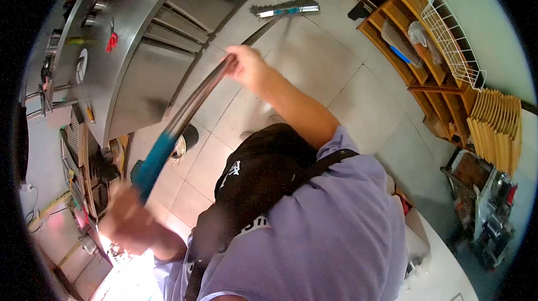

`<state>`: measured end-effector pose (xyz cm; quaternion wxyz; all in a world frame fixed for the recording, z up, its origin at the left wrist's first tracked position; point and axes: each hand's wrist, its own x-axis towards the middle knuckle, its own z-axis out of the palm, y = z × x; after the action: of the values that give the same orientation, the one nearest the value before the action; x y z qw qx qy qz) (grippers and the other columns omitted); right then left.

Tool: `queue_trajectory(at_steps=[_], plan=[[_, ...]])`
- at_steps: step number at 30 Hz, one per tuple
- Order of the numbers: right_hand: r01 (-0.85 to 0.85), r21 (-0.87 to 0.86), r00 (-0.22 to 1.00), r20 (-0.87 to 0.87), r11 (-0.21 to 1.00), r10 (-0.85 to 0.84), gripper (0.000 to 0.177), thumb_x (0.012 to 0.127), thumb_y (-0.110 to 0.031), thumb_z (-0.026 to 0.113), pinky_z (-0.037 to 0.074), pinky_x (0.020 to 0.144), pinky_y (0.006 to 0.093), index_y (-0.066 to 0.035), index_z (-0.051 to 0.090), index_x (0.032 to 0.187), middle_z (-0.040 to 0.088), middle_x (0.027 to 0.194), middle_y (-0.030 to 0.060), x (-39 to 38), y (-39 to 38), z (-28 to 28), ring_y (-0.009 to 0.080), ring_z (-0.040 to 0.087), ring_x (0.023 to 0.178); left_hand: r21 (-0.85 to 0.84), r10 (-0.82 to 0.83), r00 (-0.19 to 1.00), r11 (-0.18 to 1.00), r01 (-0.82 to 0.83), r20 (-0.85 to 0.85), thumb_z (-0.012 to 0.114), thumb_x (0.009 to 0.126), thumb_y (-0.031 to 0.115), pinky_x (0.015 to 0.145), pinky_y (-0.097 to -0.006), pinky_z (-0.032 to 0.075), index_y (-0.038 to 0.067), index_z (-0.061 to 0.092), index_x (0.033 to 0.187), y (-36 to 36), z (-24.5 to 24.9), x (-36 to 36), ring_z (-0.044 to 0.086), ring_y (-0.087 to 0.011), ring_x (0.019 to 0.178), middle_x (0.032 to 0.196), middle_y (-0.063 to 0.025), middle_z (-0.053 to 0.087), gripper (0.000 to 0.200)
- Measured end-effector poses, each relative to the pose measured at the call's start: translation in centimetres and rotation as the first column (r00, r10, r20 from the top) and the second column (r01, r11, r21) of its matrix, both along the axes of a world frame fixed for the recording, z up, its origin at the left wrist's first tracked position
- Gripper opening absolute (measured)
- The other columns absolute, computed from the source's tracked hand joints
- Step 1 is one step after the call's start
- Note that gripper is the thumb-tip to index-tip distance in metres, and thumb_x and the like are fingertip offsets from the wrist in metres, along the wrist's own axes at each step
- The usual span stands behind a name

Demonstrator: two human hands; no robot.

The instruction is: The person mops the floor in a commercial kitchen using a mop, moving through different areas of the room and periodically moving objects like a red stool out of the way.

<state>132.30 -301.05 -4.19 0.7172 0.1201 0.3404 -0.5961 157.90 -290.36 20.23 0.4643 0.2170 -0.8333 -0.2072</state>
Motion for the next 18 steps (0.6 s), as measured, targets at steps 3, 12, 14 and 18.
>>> queue_trajectory(at_steps=[3, 12, 14, 18], plan=[[0.266, 0.235, 0.960, -0.146, 0.935, -0.237, 0.009, 0.082, -0.006, 0.051, 0.048, 0.052, 0.0349, -0.001, 0.043, 0.081, 0.050, 0.069, 0.0125, -4.8, -1.4, -11.6, 0.0220, 0.052, 0.059, 0.285, -0.341, 0.931, 0.913, 0.293, 0.132, 0.059, 0.072, 0.003, 0.079, -0.0398, 0.045, -0.001, 0.062, 0.093, -3.1, -8.0, -7.4, 0.054, -0.0229, 0.060, 0.064, -0.0082, 0.056, 0.022], [0.291, 0.479, 0.947, -0.268, 0.828, -0.177, 0.022, 0.081, -0.010, 0.045, 0.045, 0.048, 0.0351, -0.002, 0.039, 0.101, 0.045, 0.087, 0.0147, -1.0, 6.5, -19.1, 0.0241, 0.050, 0.062, 0.428, -0.475, 0.859, 0.827, 0.363, 0.190, 0.059, 0.072, -0.001, 0.078, -0.0356, 0.046, 0.002, 0.061, 0.103, -1.3, -13.8, -4.8, 0.055, -0.0189, 0.058, 0.063, -0.0065, 0.057, 0.031], [0.294, 0.493, 0.942, -0.296, 0.819, -0.160, 0.017, 0.081, -0.010, 0.046, 0.043, 0.048, 0.0333, -0.003, 0.038, 0.094, 0.041, 0.083, 0.0126, 4.1, 7.0, -18.8, 0.0218, 0.046, 0.060, 0.558, -0.284, 0.958, 0.802, 0.212, 0.046, 0.050, 0.082, 0.000, 0.070, -0.0322, 0.047, -0.004, 0.059, 0.102, 0.3, -14.4, -0.2, 0.051, -0.0142, 0.052, 0.056, -0.0042, 0.051, 0.023], [0.190, 0.396, 0.958, -0.276, 0.899, -0.081, 0.016, 0.080, -0.015, 0.050, 0.043, 0.051, 0.0339, -0.007, 0.041, 0.089, 0.042, 0.086, 0.0089, 14.0, 10.2, -21.2, 0.0214, 0.045, 0.061, 0.690, 0.054, 0.990, 0.722, 0.050, -0.128, 0.038, 0.091, 0.004, 0.055, -0.0260, 0.043, -0.012, 0.054, 0.102, 4.9, -14.7, 9.8, 0.044, -0.0086, 0.046, 0.050, -0.0011, 0.044, 0.025]])
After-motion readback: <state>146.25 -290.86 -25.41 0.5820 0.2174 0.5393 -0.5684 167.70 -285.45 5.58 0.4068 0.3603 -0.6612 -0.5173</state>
